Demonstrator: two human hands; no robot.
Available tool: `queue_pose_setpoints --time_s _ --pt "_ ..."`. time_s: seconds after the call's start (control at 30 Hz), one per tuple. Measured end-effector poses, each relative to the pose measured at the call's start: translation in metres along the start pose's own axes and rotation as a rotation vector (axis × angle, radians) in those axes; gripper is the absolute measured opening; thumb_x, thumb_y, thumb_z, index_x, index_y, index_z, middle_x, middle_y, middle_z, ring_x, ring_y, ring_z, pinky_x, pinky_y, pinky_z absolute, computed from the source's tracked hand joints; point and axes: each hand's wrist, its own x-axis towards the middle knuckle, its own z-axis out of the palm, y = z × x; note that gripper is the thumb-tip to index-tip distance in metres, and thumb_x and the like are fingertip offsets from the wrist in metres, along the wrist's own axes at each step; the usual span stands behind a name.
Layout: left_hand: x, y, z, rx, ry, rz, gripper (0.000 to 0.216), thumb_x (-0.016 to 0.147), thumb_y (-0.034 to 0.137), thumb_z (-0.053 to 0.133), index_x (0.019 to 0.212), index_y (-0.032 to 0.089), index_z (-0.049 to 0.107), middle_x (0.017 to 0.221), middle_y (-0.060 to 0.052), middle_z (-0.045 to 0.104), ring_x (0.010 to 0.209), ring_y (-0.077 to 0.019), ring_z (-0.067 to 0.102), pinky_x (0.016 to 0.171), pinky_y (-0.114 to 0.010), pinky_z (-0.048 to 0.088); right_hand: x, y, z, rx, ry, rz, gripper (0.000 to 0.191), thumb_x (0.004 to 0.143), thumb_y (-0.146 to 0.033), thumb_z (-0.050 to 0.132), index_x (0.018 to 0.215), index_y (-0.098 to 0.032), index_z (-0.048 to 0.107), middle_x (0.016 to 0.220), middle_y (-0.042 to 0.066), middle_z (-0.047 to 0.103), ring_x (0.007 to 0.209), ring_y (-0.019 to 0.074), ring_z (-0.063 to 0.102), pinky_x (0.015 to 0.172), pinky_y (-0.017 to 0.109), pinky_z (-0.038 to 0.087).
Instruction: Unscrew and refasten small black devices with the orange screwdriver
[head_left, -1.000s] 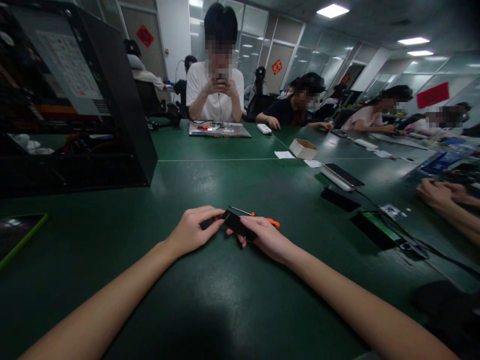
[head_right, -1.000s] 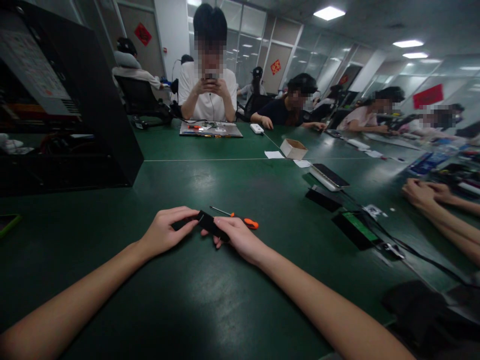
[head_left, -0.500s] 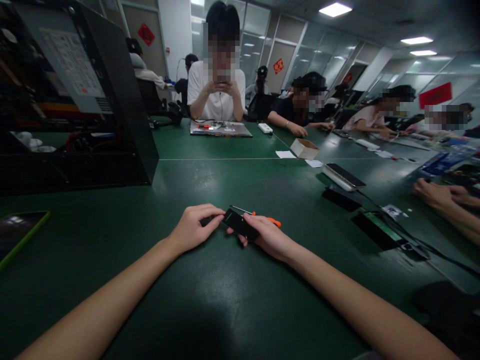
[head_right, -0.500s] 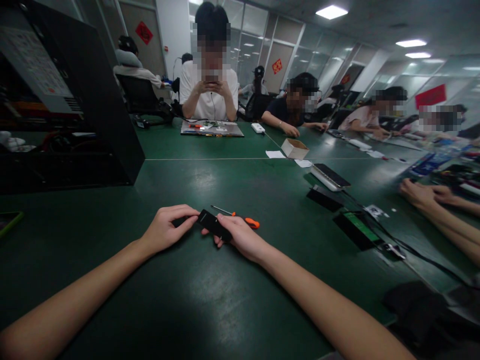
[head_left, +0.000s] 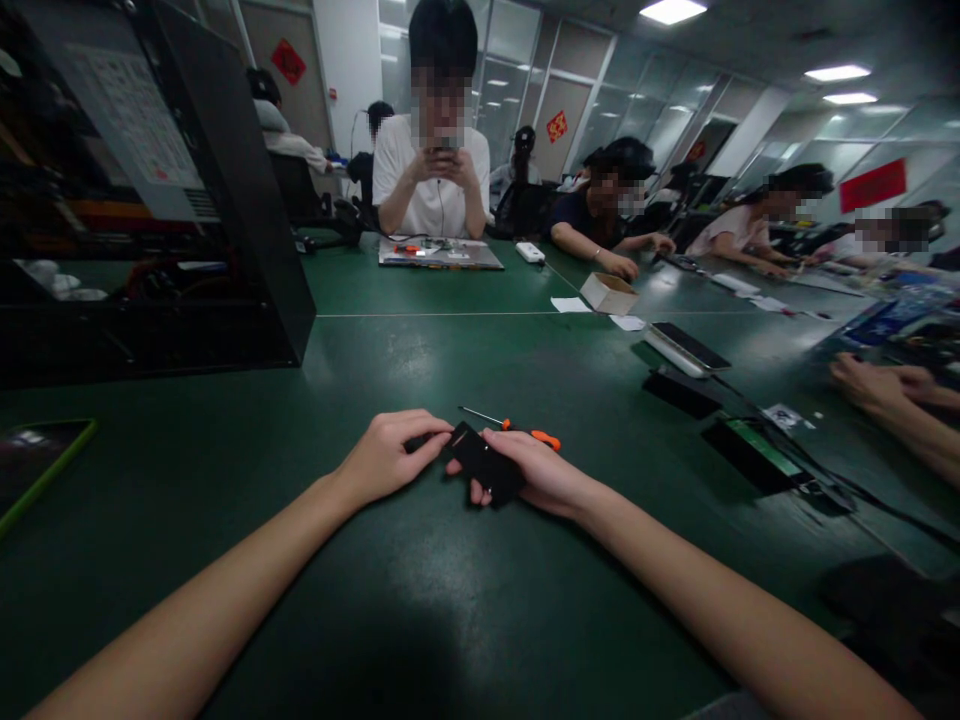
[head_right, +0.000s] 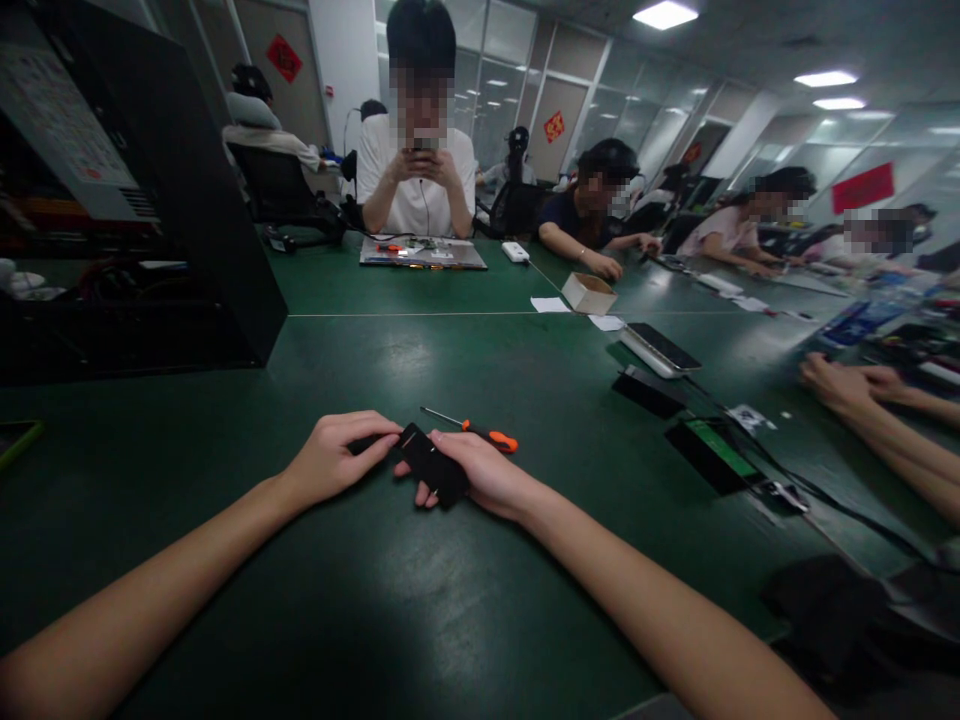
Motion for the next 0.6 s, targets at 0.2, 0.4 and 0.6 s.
queue_pose_setpoints --time_s 0.2,0.4,0.6 --pt "-0.0011 -0.0006 -0.0006 0.007 -0.01 -0.008 0.018 0.099 0.022 0.058 0.102 0.016 0.075 0.087 -0.004 0.076 0.074 -0.0148 0.07 0.071 -0.025 0.051 0.0005 0.0018 -0.0011 0.055 -0.012 0.008 0.042 0.104 -0.042 0.047 0.108 -0.008 0.072 0.103 0.018 0.078 0.064 0.0138 0.072 0.058 0.023 0.057" --pt "-0.0009 -0.0008 0.0003 0.015 -0.01 -0.013 0.018 0.099 0.021 0.058 0.1 0.016 0.075 0.086 -0.004 0.075 0.073 -0.0144 0.069 0.07 -0.025 0.051 0.0019 0.0042 -0.0021 0.123 -0.002 0.05 0.04 0.106 -0.039 0.041 0.116 -0.009 0.067 0.105 0.018 0.077 0.065 0.015 0.074 0.058 0.024 0.06" --pt "-0.0005 0.0001 0.0001 0.021 -0.033 -0.03 0.019 0.099 0.023 0.057 0.099 0.016 0.075 0.086 -0.004 0.075 0.074 -0.0148 0.069 0.07 -0.025 0.051 0.0029 0.006 -0.0019 0.151 -0.012 0.063 0.041 0.107 -0.037 0.037 0.12 -0.008 0.064 0.101 0.019 0.077 0.064 0.016 0.074 0.057 0.024 0.06"
